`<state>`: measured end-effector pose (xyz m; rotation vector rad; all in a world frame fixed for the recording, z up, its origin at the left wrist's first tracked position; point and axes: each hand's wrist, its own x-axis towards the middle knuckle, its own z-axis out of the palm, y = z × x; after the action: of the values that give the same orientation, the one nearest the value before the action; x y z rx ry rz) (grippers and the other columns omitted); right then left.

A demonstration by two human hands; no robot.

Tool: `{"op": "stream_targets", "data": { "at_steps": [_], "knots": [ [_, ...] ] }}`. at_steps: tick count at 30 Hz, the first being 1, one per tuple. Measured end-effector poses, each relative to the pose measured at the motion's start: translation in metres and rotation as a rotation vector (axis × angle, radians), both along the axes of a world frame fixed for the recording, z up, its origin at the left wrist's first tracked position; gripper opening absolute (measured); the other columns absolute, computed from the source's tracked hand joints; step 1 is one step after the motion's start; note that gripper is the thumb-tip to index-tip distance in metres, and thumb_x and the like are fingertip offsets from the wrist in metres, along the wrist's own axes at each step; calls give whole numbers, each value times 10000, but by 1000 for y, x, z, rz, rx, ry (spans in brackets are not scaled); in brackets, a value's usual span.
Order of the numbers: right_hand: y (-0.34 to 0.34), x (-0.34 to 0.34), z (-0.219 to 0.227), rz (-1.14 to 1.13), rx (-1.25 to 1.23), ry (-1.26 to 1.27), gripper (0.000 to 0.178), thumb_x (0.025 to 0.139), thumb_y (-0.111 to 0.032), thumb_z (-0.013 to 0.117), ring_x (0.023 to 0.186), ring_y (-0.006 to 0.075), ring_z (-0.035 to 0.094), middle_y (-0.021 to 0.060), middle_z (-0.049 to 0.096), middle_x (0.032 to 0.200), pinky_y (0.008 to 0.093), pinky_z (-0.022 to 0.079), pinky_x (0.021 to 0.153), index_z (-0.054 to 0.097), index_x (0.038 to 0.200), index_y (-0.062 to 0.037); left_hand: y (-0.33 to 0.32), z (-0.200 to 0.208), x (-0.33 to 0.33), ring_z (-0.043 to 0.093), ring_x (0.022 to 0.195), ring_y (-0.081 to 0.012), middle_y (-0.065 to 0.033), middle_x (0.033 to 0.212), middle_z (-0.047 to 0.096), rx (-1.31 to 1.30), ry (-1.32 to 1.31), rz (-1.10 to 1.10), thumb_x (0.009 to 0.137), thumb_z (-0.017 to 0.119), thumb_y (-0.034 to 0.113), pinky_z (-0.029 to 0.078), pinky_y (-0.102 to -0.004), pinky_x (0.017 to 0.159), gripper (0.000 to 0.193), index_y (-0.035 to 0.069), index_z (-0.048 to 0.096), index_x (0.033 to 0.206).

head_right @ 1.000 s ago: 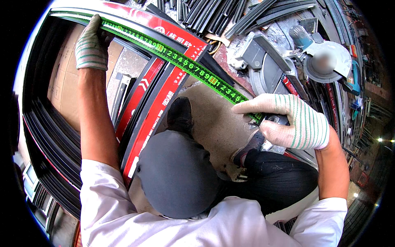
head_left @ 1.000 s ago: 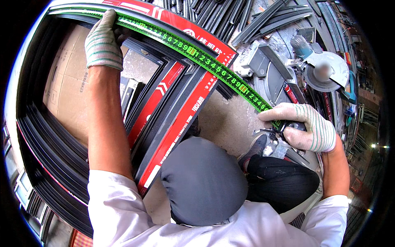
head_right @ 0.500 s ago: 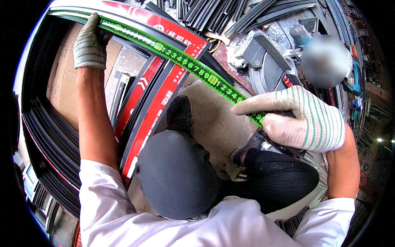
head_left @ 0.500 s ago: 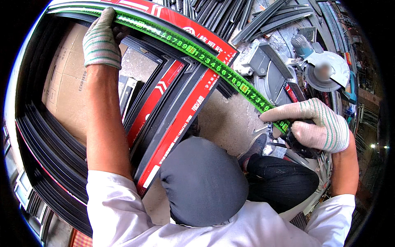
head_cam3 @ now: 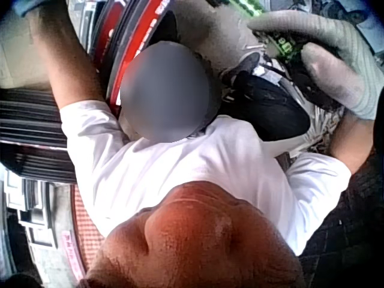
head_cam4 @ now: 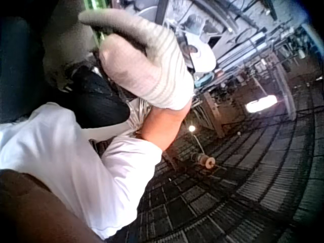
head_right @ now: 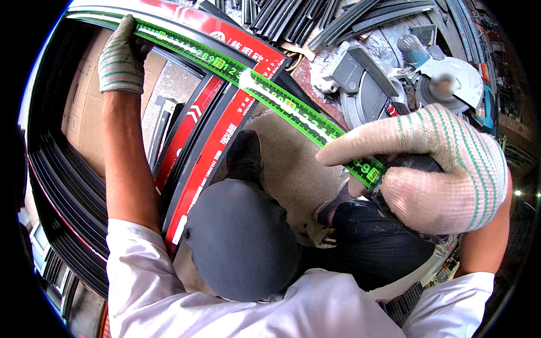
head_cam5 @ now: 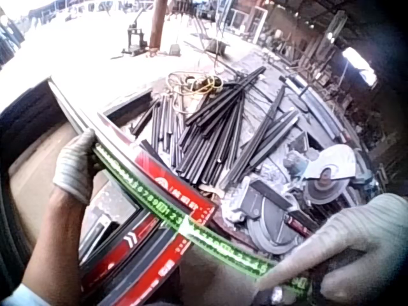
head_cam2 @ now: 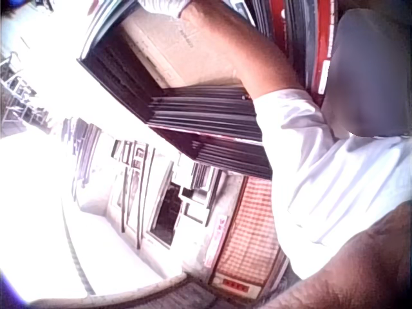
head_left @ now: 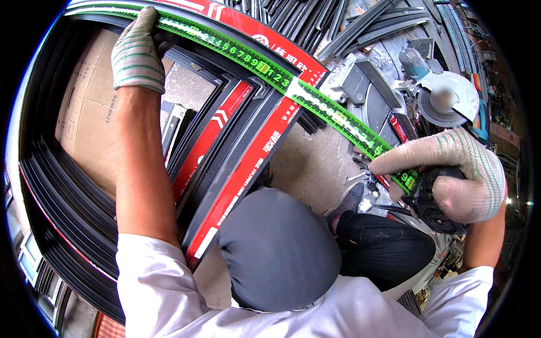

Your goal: The person measures and cuts black window frame profiles using a miter saw. They repeatedly measure the frame, mark the cut line, position the profile on the saw, and cut it to size.

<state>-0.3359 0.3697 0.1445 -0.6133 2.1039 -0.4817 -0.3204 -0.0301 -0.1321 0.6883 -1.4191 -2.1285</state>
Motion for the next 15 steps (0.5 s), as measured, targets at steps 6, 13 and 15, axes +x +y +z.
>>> {"op": "stream_targets", "data": {
  "at_steps": [6,13,15],
  "knots": [
    [-19,-15,13,-325,-30,-360,710,786,-469,830,976,279,766,216,770,1019,382,605,941,747,1195,105,14,8,-3,623,710,-117,-20,855,690,1,-11,15,1052,689,284,512,-265,620,213,72,697,1071],
    [-36,-22,21,-338,143,-335,631,758,-454,847,952,257,770,196,771,1032,373,616,902,783,1110,66,17,9,-2,647,726,-119,-22,861,689,-32,-23,60,1050,691,294,516,-260,617,220,75,693,1068],
    [-52,-23,24,-343,224,-300,406,783,-237,870,929,242,775,189,775,1017,363,626,857,802,1070,41,7,5,-2,649,738,-122,-24,867,692,-20,-20,31,1045,697,302,521,-266,632,234,70,695,1077]
  ]
}}
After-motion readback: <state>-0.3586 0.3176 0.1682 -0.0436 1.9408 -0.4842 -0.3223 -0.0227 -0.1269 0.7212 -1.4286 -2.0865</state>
